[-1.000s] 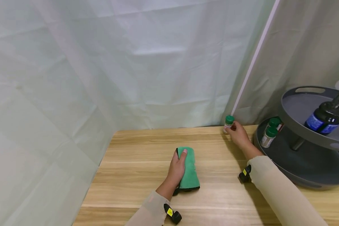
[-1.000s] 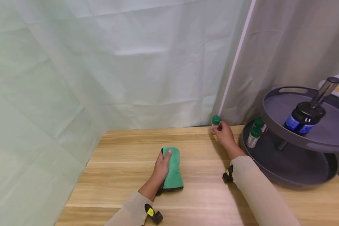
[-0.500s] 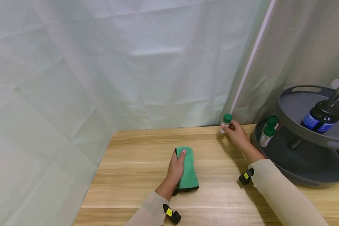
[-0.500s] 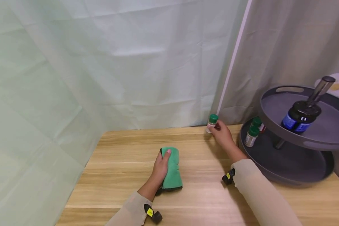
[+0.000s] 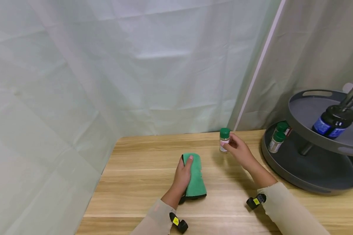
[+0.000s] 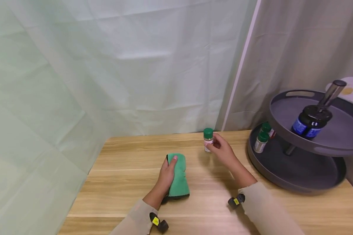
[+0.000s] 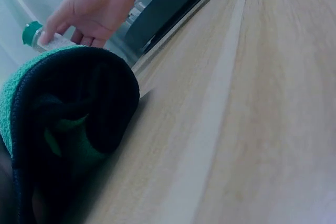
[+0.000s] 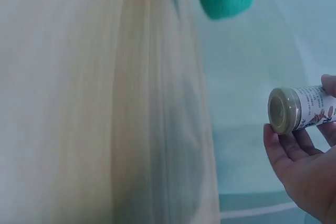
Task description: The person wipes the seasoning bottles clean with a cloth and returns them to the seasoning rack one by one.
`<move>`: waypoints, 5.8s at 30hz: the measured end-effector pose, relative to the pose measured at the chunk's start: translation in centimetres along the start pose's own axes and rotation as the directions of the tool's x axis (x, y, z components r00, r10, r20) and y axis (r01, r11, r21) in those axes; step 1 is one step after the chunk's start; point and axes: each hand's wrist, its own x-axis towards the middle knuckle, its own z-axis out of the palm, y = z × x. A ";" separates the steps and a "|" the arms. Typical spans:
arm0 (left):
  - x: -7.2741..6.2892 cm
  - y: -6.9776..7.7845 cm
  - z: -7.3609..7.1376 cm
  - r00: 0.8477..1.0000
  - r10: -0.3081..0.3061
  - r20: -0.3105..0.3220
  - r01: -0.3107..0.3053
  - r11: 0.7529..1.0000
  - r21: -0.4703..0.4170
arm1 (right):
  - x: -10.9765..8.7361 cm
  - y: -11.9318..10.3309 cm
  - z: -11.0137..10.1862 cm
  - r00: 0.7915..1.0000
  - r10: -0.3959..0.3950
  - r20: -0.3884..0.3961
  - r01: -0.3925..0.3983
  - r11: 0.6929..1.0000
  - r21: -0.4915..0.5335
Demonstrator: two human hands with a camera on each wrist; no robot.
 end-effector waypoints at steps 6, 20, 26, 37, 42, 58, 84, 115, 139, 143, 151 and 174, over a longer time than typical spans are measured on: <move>0.0 0.2 -0.1 1.000 -0.001 0.008 0.001 0.999 -0.037 | -1.8 -0.5 1.2 0.998 -0.041 0.053 0.041 0.999 0.009; -1.0 2.6 -0.4 0.999 0.024 0.033 -0.021 0.994 -0.105 | -3.6 -1.1 3.9 0.984 -0.082 0.159 0.094 0.993 -0.073; -1.3 3.7 -0.6 0.998 0.054 0.046 -0.047 0.989 -0.139 | -4.2 -1.0 4.5 0.975 -0.157 0.160 0.183 0.970 -0.158; -1.8 5.3 -1.2 0.979 0.203 0.027 -0.203 0.979 -0.004 | -4.4 -2.1 4.8 0.964 -0.202 0.175 0.233 0.955 -0.186; -2.3 5.6 -1.3 0.971 0.238 0.034 -0.240 0.968 0.070 | -4.6 -2.3 4.9 0.966 -0.197 0.166 0.232 0.944 -0.233; -2.5 6.0 -1.5 0.932 0.358 0.061 -0.362 0.895 0.261 | -5.0 -2.5 4.9 0.965 -0.197 0.174 0.250 0.887 -0.387; -2.2 7.0 -2.6 0.963 0.239 0.122 -0.261 0.939 0.225 | -5.4 -2.8 4.6 0.889 -0.415 0.192 0.457 0.798 -0.392; -2.8 7.0 -2.1 0.953 0.276 0.123 -0.298 0.926 0.230 | -5.3 -2.7 5.2 0.958 -0.272 0.089 0.286 0.913 -0.292; -3.1 7.2 -2.1 0.930 0.350 0.112 -0.368 0.873 0.319 | -5.3 -2.5 5.0 0.899 -0.409 0.157 0.429 0.753 -0.500; -2.9 7.2 -2.2 0.934 0.340 0.105 -0.356 0.881 0.311 | -5.2 -2.4 4.9 0.876 -0.452 0.170 0.471 0.722 -0.507; -2.7 7.4 -2.4 0.946 0.311 0.086 -0.323 0.910 0.261 | -5.3 -2.6 4.8 0.855 -0.487 0.178 0.510 0.728 -0.458; -3.1 7.8 -2.3 0.955 0.285 0.083 -0.296 0.939 0.177 | -5.6 -2.8 5.2 0.908 -0.399 0.131 0.420 0.865 -0.275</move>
